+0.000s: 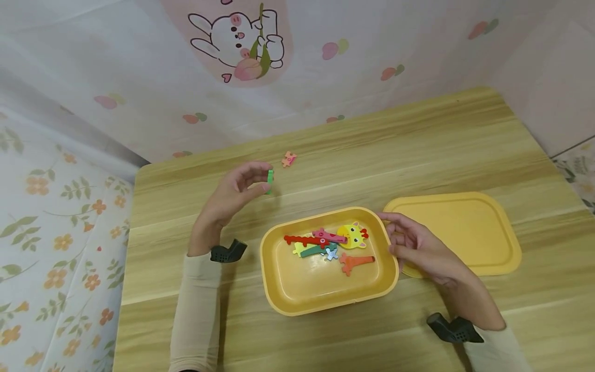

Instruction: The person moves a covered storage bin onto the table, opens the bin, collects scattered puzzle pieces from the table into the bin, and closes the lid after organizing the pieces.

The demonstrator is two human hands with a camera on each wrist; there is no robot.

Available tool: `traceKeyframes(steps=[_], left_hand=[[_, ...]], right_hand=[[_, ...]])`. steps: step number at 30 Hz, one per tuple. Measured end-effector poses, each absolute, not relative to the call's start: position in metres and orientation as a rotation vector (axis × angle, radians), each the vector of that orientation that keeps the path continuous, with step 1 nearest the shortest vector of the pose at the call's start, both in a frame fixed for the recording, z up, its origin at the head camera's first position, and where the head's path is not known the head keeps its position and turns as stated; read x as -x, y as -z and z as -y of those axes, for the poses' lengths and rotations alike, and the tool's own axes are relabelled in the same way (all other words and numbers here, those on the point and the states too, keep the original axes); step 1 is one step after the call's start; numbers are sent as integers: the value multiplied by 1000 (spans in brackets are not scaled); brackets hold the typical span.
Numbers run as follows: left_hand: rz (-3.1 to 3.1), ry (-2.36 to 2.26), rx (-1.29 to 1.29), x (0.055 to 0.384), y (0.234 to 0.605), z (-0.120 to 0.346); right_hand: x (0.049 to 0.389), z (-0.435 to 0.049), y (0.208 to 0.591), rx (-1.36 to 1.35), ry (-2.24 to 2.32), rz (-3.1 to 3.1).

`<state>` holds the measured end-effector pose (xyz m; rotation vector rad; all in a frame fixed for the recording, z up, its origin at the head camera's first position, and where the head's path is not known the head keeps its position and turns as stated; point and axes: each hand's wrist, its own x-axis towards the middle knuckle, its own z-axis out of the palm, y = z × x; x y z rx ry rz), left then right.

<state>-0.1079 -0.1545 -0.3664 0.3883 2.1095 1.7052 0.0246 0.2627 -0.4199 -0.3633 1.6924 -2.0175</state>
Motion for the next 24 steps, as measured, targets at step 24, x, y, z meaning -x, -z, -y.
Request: traceKeyframes(steps=[24], left_hand=[[-1935,-1737,-482,64,360,137]], right_hand=[[-26,-261,418,387,2031,-1703]])
